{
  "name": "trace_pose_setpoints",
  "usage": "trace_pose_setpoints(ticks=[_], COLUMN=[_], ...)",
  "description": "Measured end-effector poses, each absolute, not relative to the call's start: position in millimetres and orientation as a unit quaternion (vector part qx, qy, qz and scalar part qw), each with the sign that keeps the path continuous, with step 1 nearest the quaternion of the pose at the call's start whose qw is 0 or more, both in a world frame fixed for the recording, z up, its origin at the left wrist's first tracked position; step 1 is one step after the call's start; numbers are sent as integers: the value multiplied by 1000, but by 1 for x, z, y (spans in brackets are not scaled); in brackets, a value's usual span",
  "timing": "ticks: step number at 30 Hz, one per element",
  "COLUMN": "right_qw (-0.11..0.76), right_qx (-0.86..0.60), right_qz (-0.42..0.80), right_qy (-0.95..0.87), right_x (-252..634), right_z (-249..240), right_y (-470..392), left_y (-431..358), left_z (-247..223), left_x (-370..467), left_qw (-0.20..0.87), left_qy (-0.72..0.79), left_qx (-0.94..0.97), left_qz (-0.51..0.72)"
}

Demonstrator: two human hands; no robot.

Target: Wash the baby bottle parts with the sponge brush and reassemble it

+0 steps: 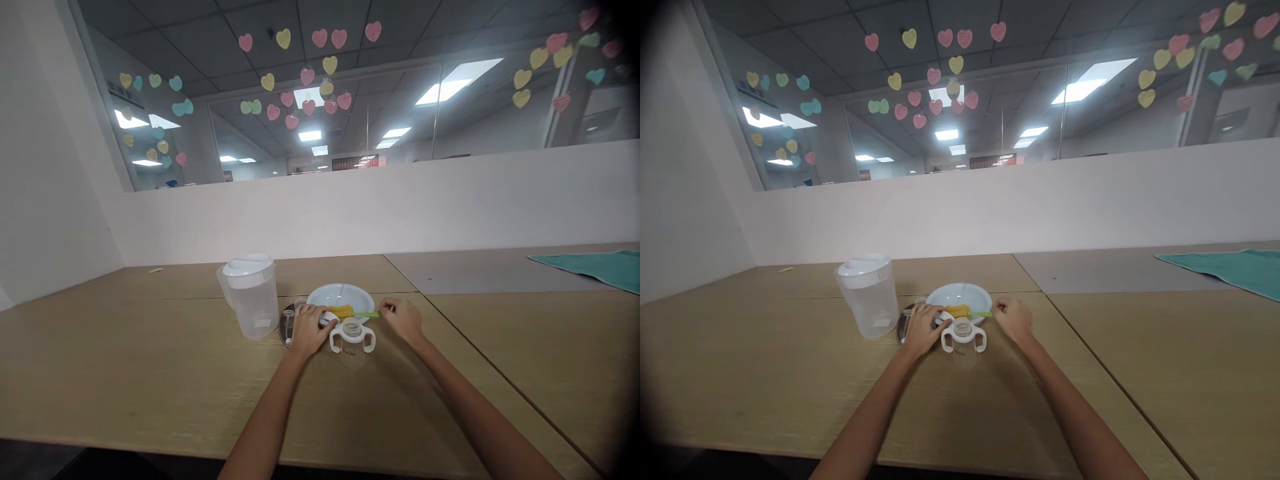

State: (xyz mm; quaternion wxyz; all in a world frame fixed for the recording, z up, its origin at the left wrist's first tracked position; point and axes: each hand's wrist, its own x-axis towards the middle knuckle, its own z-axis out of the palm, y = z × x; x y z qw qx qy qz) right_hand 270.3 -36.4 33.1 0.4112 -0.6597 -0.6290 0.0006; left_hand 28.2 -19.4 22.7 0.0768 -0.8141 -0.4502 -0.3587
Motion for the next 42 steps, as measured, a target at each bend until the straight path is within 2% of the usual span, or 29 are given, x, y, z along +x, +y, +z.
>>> trace_pose_setpoints(ticks=[11,14,17,20,26,30,33,37,42], right_qw=[533,571,562,574,665,633,606,613,611], right_qx=[-607,-575,-551,-547,-521,-518,-556,-589,-596], right_qz=[87,102,98,84,132,166,138,115,109], right_qy=[-582,-578,-608,-604,-519,-551,-551,-514,-510], right_x=[276,277,276,275,282,280,277,280,283], right_z=[27,26,25,25,26,26,26,28,30], right_y=[-29,-28,-29,-31,-27,-25,-27,-28,-28], left_y=[-9,-9,-12,-16,-20,-23,-21,-11,-3], left_z=[14,17,20,23,25,29,31,32,29], left_x=[30,28,29,30,30,27,19,3,-9], left_qw=[29,13,-15,-1,41,38,46,58,59], left_qy=[-504,-485,-430,-394,-395,-400,-422,-471,-551], left_qx=[-744,-726,-732,-740,-741,-732,-684,-603,-669], left_qz=[-438,-487,-528,-546,-542,-550,-594,-641,-494])
